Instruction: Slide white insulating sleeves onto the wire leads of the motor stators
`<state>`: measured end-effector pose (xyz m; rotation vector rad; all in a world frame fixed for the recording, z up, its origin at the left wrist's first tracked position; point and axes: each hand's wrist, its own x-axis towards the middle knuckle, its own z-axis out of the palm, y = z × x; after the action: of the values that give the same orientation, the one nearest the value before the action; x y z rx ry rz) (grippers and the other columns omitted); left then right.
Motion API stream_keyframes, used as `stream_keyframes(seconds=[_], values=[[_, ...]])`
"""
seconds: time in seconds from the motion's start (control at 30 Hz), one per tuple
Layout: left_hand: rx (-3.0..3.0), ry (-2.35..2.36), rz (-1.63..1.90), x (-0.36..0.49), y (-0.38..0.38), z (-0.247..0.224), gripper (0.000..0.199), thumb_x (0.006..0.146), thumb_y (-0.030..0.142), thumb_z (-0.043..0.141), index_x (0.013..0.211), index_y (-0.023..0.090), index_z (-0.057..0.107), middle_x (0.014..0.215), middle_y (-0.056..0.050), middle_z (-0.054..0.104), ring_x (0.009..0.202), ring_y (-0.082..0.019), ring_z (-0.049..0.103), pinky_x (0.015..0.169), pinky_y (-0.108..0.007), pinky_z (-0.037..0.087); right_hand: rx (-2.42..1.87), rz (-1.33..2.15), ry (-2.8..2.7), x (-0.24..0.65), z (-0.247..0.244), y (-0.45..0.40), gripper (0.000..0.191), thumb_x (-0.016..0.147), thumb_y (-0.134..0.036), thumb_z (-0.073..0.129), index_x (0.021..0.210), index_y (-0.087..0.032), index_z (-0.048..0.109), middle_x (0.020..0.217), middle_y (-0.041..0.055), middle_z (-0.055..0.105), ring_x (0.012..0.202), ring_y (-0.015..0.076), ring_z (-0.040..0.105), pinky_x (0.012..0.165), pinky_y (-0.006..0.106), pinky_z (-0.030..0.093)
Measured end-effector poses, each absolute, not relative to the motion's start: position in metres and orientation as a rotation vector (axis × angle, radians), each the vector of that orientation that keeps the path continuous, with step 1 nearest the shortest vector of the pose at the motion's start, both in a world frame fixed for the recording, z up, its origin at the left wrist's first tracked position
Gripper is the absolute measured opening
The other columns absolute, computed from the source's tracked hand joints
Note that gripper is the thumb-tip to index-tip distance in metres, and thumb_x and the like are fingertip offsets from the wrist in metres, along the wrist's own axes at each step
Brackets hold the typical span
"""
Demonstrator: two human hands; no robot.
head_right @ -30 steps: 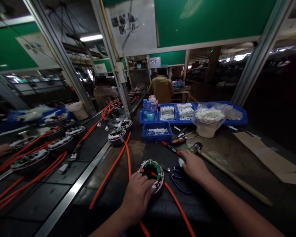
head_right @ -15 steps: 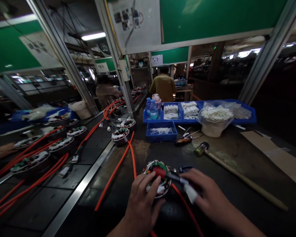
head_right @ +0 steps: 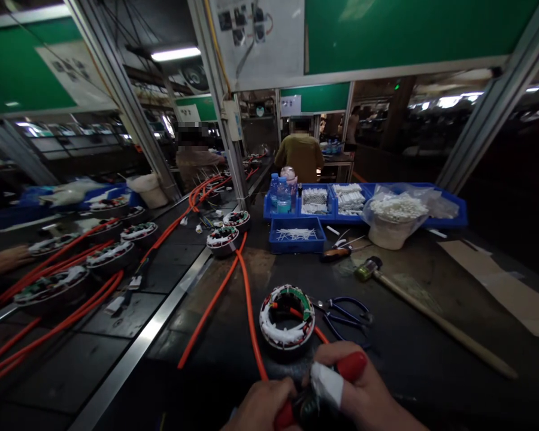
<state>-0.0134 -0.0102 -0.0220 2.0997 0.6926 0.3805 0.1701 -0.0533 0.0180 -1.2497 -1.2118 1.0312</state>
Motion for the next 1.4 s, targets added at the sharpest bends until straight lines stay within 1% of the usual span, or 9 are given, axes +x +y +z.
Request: stream_keyframes(seconds=[0.27,0.43,0.53,0.67,0.77,0.87,1.03,1.13,1.4], values=[[1.233,0.580,0.216,-0.048,-0.007,-0.008,0.061,0.067,0.074,0.048,0.083,0.015,0.055,0.062,0.004,0.040,0.054,-0.007,0.031,0.052,-0.019,0.027,-1.213,1.126,-1.125,0.173,0.027,-0.023,0.031,0.065,-0.048,0.059,0.057,-0.019,0.066,0.056,0.0042,0.060,0.053,0.0180,0.053,0.047,0.026,0.043],[1.045,0.509,0.457,-0.059,-0.003,-0.022,0.057,0.068,0.072,0.050,0.068,0.015,0.047,0.054,0.005,0.037,0.045,-0.005,0.026,0.045,-0.019,0.018,-1.426,0.736,-1.410,0.198,0.043,0.018,0.022,0.072,-0.038,0.058,0.082,-0.020,0.064,0.077,0.0029,0.064,0.069,0.0190,0.058,0.060,0.026,0.045],[1.067,0.518,0.467,-0.056,0.000,-0.022,0.056,0.067,0.070,0.054,0.070,0.014,0.048,0.058,0.004,0.040,0.047,-0.005,0.026,0.045,-0.019,0.017,-1.487,0.597,-1.677,0.192,0.035,0.034,0.021,0.076,-0.033,0.053,0.090,-0.020,0.060,0.087,0.0032,0.065,0.080,0.0195,0.058,0.072,0.028,0.044],[1.108,0.582,0.495,-0.053,0.004,-0.027,0.056,0.065,0.071,0.055,0.068,0.015,0.046,0.056,0.005,0.038,0.048,-0.004,0.028,0.047,-0.019,0.020,-1.504,0.546,-1.827,0.183,0.031,0.042,0.013,0.074,-0.028,0.051,0.082,-0.020,0.058,0.075,-0.0002,0.062,0.069,0.0161,0.056,0.066,0.027,0.042],[1.139,0.611,0.577,-0.061,0.011,-0.028,0.056,0.066,0.071,0.053,0.068,0.016,0.043,0.056,0.006,0.036,0.047,-0.004,0.024,0.045,-0.020,0.018,-1.496,0.584,-1.649,0.190,0.037,0.040,0.015,0.076,-0.033,0.050,0.078,-0.020,0.057,0.070,0.0002,0.059,0.065,0.0159,0.054,0.060,0.026,0.043],[1.210,0.744,0.720,-0.079,0.026,-0.018,0.051,0.073,0.067,0.048,0.071,0.016,0.044,0.060,0.005,0.038,0.047,-0.004,0.023,0.045,-0.020,0.018,-1.419,0.638,-1.358,0.199,0.040,0.036,0.023,0.076,-0.039,0.052,0.088,-0.021,0.058,0.074,0.0011,0.060,0.066,0.0167,0.056,0.059,0.026,0.044],[1.638,1.143,0.887,-0.115,0.082,0.008,0.038,0.083,0.053,0.041,0.079,0.017,0.048,0.064,0.004,0.043,0.056,-0.009,0.038,0.053,-0.020,0.031,-1.412,0.683,-1.333,0.198,0.035,0.033,0.025,0.071,-0.036,0.059,0.091,-0.022,0.061,0.089,0.0030,0.063,0.080,0.0202,0.059,0.067,0.026,0.048],[1.960,1.362,0.846,-0.132,0.126,0.009,0.032,0.085,0.044,0.036,0.080,0.016,0.050,0.071,0.001,0.051,0.069,-0.014,0.047,0.065,-0.024,0.038,-1.403,0.746,-1.353,0.191,0.036,0.041,0.028,0.073,-0.039,0.058,0.094,-0.022,0.059,0.090,0.0037,0.062,0.078,0.0206,0.059,0.061,0.025,0.048],[2.096,1.438,0.749,-0.143,0.164,-0.024,0.029,0.085,0.042,0.040,0.075,0.018,0.053,0.069,0.000,0.057,0.066,-0.015,0.051,0.063,-0.024,0.035,-1.346,0.702,-1.589,0.158,0.058,0.108,0.023,0.071,-0.037,0.058,0.088,-0.022,0.061,0.085,0.0021,0.063,0.076,0.0193,0.057,0.066,0.026,0.046]])
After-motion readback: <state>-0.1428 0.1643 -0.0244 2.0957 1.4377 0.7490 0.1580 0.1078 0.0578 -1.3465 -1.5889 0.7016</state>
